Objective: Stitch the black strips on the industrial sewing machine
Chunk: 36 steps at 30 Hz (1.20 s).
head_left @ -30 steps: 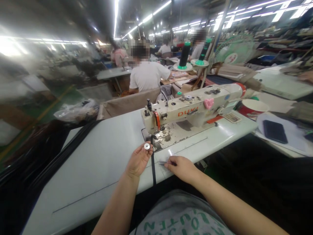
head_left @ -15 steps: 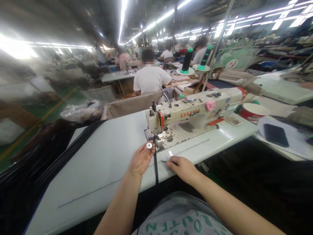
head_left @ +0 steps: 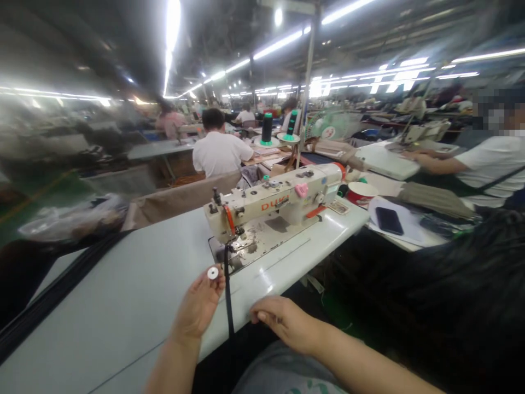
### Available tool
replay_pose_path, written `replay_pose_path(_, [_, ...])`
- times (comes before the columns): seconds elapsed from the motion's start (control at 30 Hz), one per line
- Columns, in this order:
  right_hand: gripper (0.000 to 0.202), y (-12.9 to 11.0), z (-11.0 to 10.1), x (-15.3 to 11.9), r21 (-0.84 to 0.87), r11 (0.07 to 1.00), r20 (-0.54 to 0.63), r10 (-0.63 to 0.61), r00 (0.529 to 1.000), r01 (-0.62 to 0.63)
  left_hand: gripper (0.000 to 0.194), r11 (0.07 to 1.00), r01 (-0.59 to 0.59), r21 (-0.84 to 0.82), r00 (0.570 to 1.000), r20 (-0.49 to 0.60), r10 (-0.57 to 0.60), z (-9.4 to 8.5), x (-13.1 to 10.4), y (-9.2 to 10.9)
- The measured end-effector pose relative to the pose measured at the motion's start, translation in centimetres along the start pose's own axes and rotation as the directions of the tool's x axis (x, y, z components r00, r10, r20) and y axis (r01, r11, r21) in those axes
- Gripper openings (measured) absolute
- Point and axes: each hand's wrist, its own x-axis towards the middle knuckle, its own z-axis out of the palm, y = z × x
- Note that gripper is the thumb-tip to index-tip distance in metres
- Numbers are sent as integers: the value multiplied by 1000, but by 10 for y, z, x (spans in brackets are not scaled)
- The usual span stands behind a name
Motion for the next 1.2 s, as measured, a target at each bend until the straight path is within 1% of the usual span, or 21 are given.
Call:
replay_pose_path(0.07, [36,-8,-7,-5,-53,998,-154,-40,987,32,46,995,69,67,997,16,-70,1,-15,-5])
replay_pose_path(0.1, [32,-13,-10,-6,-89,994,-202,-85,976,68,46,989,97,110,995,21,-100,4,-23,-8])
replay_pose_path(0.13, [29,-18,-13,-6,-136,985,-223,-136,965,107,46,980,121,159,991,30,-127,7,-31,-11])
replay_pose_path(0.17, [31,-23,-14,-6,-196,971,-221,-182,958,139,45,968,137,209,987,49,-150,10,-39,-14])
replay_pose_path(0.2, [38,-27,-15,-5,-266,950,-201,-220,955,163,44,954,143,262,983,78,-169,15,-47,-16])
replay_pose_path(0.27, [51,-32,-13,-2,-415,890,-130,-263,956,188,42,918,129,374,968,152,-198,23,-59,-19])
replay_pose_path(0.33, [47,-33,-8,0,-544,818,-74,-271,960,189,41,871,98,482,952,210,-223,28,-67,-19])
replay_pose_path(0.43, [39,-29,-2,0,-646,742,-25,-257,966,181,40,810,66,583,951,208,-227,28,-75,-21])
replay_pose_path(0.47, [38,-27,0,-1,-654,733,-13,-256,967,185,41,803,67,592,957,190,-219,27,-78,-22])
replay_pose_path(0.53, [37,-25,2,-2,-635,745,-4,-268,963,204,43,816,83,572,972,135,-194,26,-84,-25])
replay_pose_path(0.63, [33,-22,4,-4,-575,788,-34,-293,955,221,47,869,133,476,982,55,-180,29,-94,-30])
replay_pose_path(0.7, [30,-22,5,-6,-563,799,-57,-290,955,210,49,893,170,417,980,25,-199,32,-100,-33])
replay_pose_path(0.77, [31,-22,6,-8,-567,802,-69,-271,960,186,48,901,186,392,978,13,-208,35,-104,-36])
replay_pose_path(0.83, [32,-21,8,-11,-569,807,-81,-248,965,160,46,902,164,399,983,7,-182,34,-106,-39])
replay_pose_path(0.93, [31,-21,9,-13,-567,813,-109,-232,967,131,43,879,123,460,988,27,-152,27,-106,-43])
replay_pose_path(1.0, [29,-20,11,-14,-562,817,-118,-236,965,131,44,855,114,506,986,49,-160,24,-105,-44])
replay_pose_path(1.1, [29,-20,14,-14,-542,827,-108,-246,963,150,47,838,141,527,980,43,-192,24,-106,-42])
replay_pose_path(1.2, [32,-20,17,-14,-531,833,-102,-244,964,155,51,861,190,472,974,19,-225,29,-111,-39])
